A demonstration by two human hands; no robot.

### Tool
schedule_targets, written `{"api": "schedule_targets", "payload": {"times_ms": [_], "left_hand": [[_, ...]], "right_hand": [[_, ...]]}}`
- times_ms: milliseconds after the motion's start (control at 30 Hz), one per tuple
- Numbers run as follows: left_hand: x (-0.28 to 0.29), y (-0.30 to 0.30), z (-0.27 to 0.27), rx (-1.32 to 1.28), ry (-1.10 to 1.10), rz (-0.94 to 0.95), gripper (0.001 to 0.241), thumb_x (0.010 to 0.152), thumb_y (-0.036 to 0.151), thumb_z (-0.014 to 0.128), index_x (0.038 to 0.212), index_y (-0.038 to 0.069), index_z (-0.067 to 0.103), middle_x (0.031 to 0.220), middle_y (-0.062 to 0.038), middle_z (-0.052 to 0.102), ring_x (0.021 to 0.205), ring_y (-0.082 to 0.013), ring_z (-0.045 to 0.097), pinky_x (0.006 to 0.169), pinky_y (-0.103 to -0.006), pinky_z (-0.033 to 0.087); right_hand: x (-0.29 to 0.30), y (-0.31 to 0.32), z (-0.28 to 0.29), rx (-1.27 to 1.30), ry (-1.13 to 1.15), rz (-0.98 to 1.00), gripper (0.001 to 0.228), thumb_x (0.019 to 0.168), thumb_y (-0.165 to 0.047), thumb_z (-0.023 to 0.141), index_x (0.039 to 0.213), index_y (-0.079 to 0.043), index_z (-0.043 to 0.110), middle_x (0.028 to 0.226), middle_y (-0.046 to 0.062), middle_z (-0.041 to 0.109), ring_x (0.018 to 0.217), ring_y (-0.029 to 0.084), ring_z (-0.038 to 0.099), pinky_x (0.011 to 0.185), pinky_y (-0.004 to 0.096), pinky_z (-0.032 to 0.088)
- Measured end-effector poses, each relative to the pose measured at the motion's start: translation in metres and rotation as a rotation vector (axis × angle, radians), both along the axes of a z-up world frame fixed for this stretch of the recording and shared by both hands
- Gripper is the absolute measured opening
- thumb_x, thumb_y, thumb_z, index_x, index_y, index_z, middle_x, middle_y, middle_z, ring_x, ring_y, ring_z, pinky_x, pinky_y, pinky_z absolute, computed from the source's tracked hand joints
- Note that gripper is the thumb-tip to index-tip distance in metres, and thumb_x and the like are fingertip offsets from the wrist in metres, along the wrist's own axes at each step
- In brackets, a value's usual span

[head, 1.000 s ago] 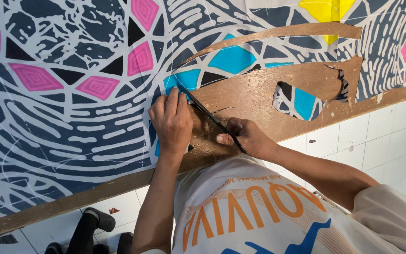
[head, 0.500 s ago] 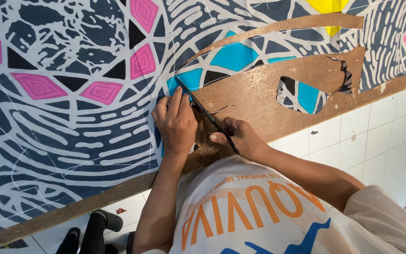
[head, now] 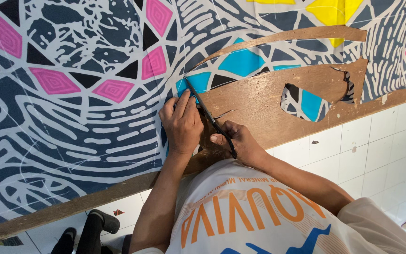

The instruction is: The person uses shears to cut a large piece of patterned fabric laid on a wooden table. They follow a pre-drawn curved line, carefully maneuvering the shears to separate the fabric into distinct sections.

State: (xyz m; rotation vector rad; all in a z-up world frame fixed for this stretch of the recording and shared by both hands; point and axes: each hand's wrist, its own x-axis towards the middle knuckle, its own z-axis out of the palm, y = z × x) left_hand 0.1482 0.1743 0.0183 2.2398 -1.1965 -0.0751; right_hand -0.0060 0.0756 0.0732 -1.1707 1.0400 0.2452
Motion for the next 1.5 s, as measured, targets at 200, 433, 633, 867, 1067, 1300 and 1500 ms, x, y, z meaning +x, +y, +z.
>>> {"api": "schedule_targets", "payload": {"times_ms": [200,433,633,867,1067,1300,1500], "left_hand": [[0.005,-0.005,0.012,-0.032,-0.038,0.027,0.018,0.088,0.003,0.069,0.104,0.001,0.076,0.124,-0.01,0.072,0.113,-0.0286,0.057,0.099,-0.045,0.043],[0.012,-0.036,0.042,-0.138,0.04,-0.055,0.022,0.08,0.002,0.067,0.102,0.0,0.072,0.119,-0.015,0.063,0.106,-0.033,0.057,0.093,-0.0469,0.043],[-0.01,-0.125,0.05,-0.09,0.099,-0.208,0.012,0.097,0.013,0.072,0.103,0.002,0.07,0.11,-0.012,0.064,0.108,-0.032,0.063,0.096,-0.0482,0.047],[-0.051,-0.196,0.008,0.302,0.02,-0.085,0.045,0.082,0.047,0.081,0.078,0.004,0.069,0.087,-0.017,0.067,0.086,-0.0385,0.065,0.078,-0.0546,0.045],[-0.059,-0.197,-0.012,0.275,0.068,-0.099,0.036,0.089,0.03,0.082,0.073,0.004,0.064,0.086,-0.014,0.066,0.086,-0.037,0.062,0.079,-0.0515,0.046],[-0.085,-0.231,0.093,0.101,-0.092,-0.264,0.02,0.089,0.015,0.08,0.081,0.002,0.068,0.085,-0.013,0.066,0.081,-0.0356,0.061,0.077,-0.0485,0.046],[-0.113,-0.296,0.176,0.17,-0.148,-0.442,0.016,0.094,0.011,0.075,0.085,-0.001,0.068,0.085,-0.014,0.065,0.083,-0.0344,0.063,0.081,-0.0474,0.048]], "right_hand": [[-0.021,0.003,-0.007,0.088,-0.039,-0.145,0.052,0.083,-0.05,0.078,0.084,-0.004,0.055,0.06,0.001,0.05,0.044,0.01,0.05,0.039,0.026,0.039],[-0.095,-0.023,0.001,-0.092,-0.019,0.092,0.05,0.082,-0.048,0.082,0.079,-0.005,0.057,0.062,-0.002,0.048,0.057,0.01,0.045,0.048,0.029,0.036],[-0.157,-0.025,0.006,-0.172,0.037,0.002,0.047,0.076,-0.051,0.081,0.078,-0.007,0.065,0.057,-0.002,0.054,0.053,0.01,0.05,0.045,0.029,0.038],[-0.223,-0.033,-0.003,-0.2,0.167,-0.23,0.049,0.073,-0.05,0.083,0.075,-0.005,0.064,0.051,0.0,0.05,0.045,0.012,0.046,0.042,0.028,0.032],[-0.273,-0.061,-0.014,-0.138,0.081,-0.37,0.049,0.074,-0.049,0.084,0.078,-0.005,0.063,0.055,-0.003,0.05,0.049,0.009,0.046,0.043,0.026,0.034],[-0.328,-0.118,-0.027,-0.156,0.081,-0.313,0.046,0.074,-0.047,0.084,0.075,-0.006,0.063,0.054,-0.002,0.049,0.049,0.009,0.044,0.043,0.029,0.032],[-0.367,-0.167,-0.041,-0.222,0.05,-0.307,0.046,0.073,-0.046,0.084,0.073,-0.006,0.062,0.052,-0.002,0.049,0.048,0.009,0.044,0.043,0.029,0.032]]}}
